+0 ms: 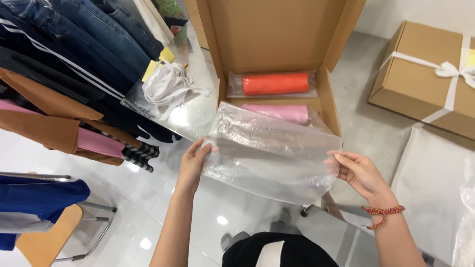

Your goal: The person unpacks folded clothes from a cardboard box, removes them from plastic packaging, and hangs them on a clothing rack. They handle a pink shirt and an orange shirt, placing each on a hanger and arranging them among other garments.

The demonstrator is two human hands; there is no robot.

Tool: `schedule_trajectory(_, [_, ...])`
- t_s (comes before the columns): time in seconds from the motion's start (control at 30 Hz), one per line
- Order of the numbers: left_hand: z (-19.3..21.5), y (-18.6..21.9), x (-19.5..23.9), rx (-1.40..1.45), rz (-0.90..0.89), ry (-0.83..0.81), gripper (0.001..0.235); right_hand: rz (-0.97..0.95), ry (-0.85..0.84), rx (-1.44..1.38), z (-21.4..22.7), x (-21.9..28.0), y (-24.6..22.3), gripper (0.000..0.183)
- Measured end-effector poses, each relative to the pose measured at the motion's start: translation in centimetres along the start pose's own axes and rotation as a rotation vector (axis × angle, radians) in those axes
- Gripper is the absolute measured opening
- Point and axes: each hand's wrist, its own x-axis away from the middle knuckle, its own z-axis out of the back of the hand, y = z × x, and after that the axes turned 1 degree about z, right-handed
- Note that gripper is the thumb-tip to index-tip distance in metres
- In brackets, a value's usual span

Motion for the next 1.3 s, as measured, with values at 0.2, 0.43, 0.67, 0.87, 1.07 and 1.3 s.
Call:
schedule_trajectory(0.2, [3.9, -4.3, -1.1, -0.036, -0.024, -0.064, 0.033, 0.080, 0.155, -0.056, -2.6, 2.1, 4.3, 0.027])
schedule_trajectory(0.43, [8.0, -6.1, 2.3, -0.113, 0.032, -0.222, 0.020, 0.134, 0.350, -0.151, -9.6, 11.9, 9.3, 0.029])
schedule_trajectory(0.67, [11.1, -6.0, 7.5, 0.074, 0.163, -0.192, 0.029, 0.059, 0.481, -0.097, -17.3, 20.7, 12.8, 0.037])
schedule_trajectory(0.87, [8.2, -8.6, 13.2, 0.162, 0.300, -0.403, 0.052, 0.039, 0.495, -0.091, -21.3, 23.6, 12.5, 0.027])
schedule_trajectory(1.07, [0.9, -16.2, 16.9, -0.098, 0.296, -0.738, 0.048, 0.079, 0.532, 0.052, -20.1, 22.9, 15.4, 0.027])
schedule_trajectory(1.3, [-4.3, -17.0, 20.8, -0.139, 0.329, -0.750, 0.050, 0.135, 0.608, 0.299, -21.3, 23.7, 15.8, 0.021])
